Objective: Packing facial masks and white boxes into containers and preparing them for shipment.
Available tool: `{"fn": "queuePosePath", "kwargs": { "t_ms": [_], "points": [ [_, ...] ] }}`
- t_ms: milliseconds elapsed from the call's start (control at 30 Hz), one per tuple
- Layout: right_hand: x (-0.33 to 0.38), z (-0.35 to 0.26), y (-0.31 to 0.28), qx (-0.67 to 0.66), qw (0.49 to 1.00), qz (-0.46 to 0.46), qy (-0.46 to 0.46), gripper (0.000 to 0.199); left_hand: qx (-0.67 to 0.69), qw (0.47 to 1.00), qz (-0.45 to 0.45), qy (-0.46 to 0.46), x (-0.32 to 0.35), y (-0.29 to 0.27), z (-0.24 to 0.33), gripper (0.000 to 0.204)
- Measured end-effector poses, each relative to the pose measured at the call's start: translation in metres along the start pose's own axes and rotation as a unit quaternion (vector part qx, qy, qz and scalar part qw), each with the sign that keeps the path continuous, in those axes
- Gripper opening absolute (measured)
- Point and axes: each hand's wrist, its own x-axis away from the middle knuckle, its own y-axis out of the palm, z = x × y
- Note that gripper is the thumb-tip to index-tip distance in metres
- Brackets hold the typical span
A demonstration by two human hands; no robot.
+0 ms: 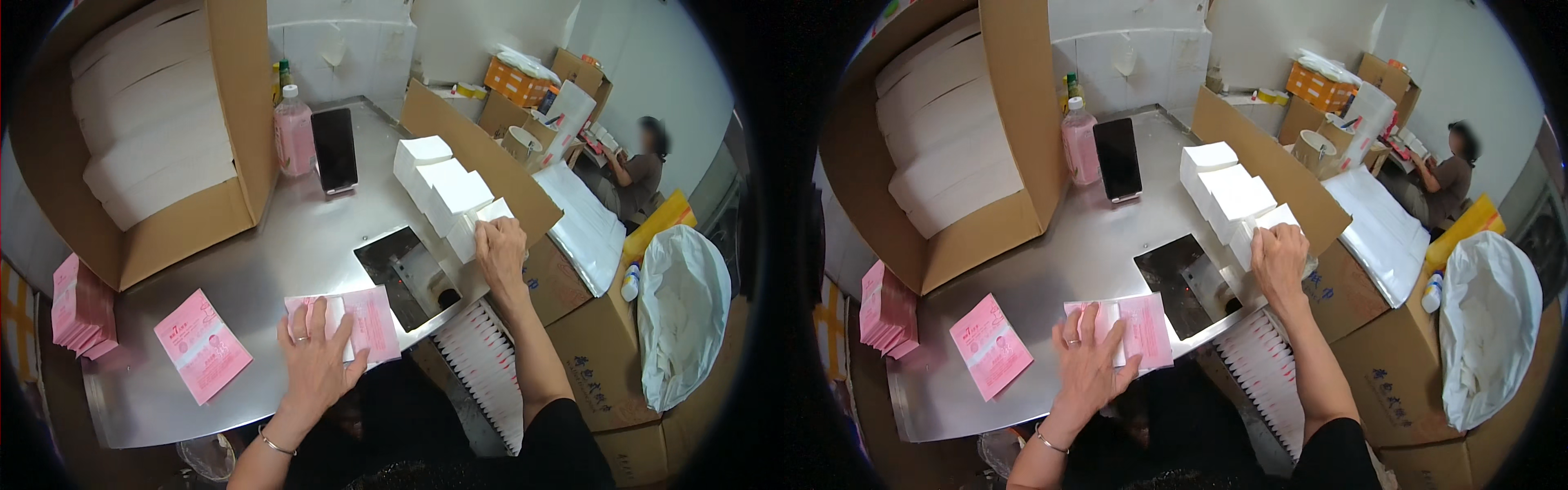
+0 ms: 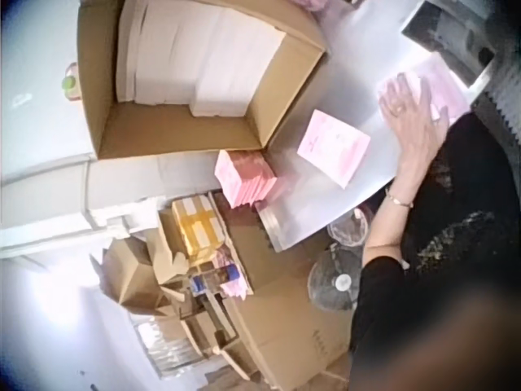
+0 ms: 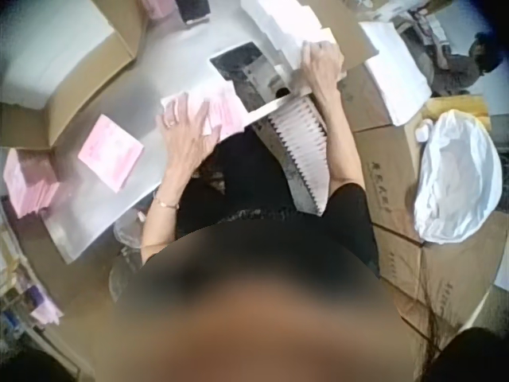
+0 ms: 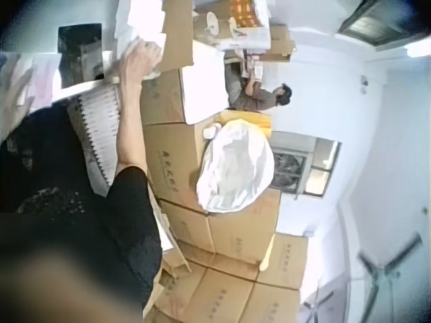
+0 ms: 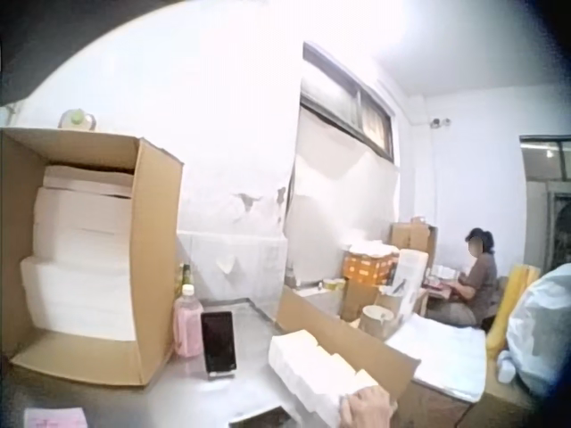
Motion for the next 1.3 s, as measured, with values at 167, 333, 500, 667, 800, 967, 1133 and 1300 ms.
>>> {"fn": "queuePosePath", "kwargs": {
  "t_ms": [167,333,500,667,800,967,1133,1300],
  "points": [
    [0.003,0.003,0.004,-0.012,1.0,-0.01,0.001,0.016,0.051,0.992,-0.096,-0.059,0.009,-0.001,-0.012,0.044],
    [0.01,-0.008,0.001,-0.01,0.997,0.057,-0.055,0.04,0.057,0.983,-0.162,-0.07,0.013,-0.01,0.003,0.045],
    [0.033,-0.103,0.002,-0.134,0.979,-0.025,-0.149,0.039,0.097,0.978,-0.164,-0.084,0.014,-0.023,-0.006,0.052],
    [0.058,-0.144,0.006,-0.273,0.941,-0.023,-0.198,0.031,0.138,0.971,-0.169,-0.095,0.036,-0.015,-0.02,0.058],
    [0.112,-0.187,-0.027,-0.343,0.859,-0.107,-0.365,0.038,0.106,0.972,-0.162,-0.131,0.035,-0.029,-0.032,0.071],
    [0.068,-0.2,0.051,-0.138,0.931,-0.202,-0.27,0.027,0.11,0.979,-0.132,-0.109,0.028,-0.025,-0.002,0.085],
    [0.058,-0.13,0.082,-0.193,0.941,-0.238,-0.144,0.018,0.24,0.944,-0.106,-0.198,0.052,-0.048,-0.028,0.062],
    [0.034,-0.09,0.058,-0.045,0.885,-0.46,-0.054,0.022,0.371,0.892,-0.018,-0.258,0.058,-0.041,-0.022,0.039]
  ]
}}
